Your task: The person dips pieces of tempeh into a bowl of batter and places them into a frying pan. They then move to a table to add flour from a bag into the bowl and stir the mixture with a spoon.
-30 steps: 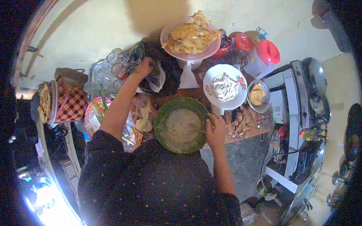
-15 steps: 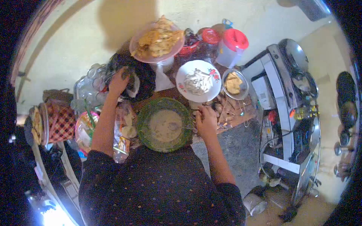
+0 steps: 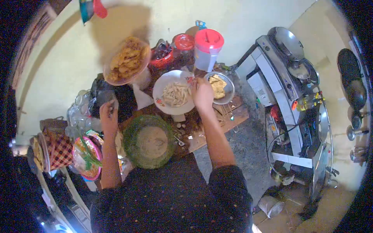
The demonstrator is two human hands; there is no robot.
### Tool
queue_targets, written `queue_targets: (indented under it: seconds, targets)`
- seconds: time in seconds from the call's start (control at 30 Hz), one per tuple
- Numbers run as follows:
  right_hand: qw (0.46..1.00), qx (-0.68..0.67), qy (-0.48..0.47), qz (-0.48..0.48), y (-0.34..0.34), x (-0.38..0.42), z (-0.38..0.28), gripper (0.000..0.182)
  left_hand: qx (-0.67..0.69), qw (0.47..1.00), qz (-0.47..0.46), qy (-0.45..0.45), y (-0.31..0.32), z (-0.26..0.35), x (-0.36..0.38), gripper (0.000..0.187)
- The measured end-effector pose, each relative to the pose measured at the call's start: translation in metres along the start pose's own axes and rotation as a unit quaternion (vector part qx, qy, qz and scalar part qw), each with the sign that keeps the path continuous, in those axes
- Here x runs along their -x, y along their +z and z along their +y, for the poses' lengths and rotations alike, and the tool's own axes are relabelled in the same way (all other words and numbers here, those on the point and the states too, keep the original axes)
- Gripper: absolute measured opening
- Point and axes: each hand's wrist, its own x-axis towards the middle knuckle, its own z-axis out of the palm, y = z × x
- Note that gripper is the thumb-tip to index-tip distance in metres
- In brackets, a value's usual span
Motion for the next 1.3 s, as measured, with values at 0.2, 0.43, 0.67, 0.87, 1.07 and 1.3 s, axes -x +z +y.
queue_targets:
  seconds: [0.2, 0.43, 0.67, 0.87, 1.07, 1.3]
  targets:
    - [0.968, 0.122, -0.027, -0.219, 0.083, -0.084, 0.094, 0.024, -0.018, 0.998, 0.0, -0.065, 0.004, -0.006, 0.033, 0.033]
    - [0.946, 0.033, -0.006, -0.321, 0.106, -0.106, 0.094, 0.024, 0.039, 0.993, 0.01, -0.108, 0.002, 0.002, 0.062, 0.035]
    - [0.963, -0.02, -0.038, -0.265, 0.093, -0.109, 0.081, 0.02, 0.009, 0.993, 0.028, -0.113, -0.007, 0.012, 0.072, 0.033]
    - [0.976, -0.027, -0.045, -0.212, 0.075, -0.106, 0.075, 0.019, -0.011, 0.995, 0.022, -0.098, -0.007, 0.019, 0.073, 0.028]
    - [0.979, -0.024, 0.007, -0.204, 0.079, -0.097, 0.094, 0.019, -0.039, 0.999, -0.001, -0.021, 0.002, 0.037, 0.073, 0.026]
    - [0.988, -0.026, 0.057, -0.144, 0.072, -0.083, 0.089, 0.021, 0.167, 0.976, -0.105, -0.088, 0.061, 0.052, 0.071, 0.035]
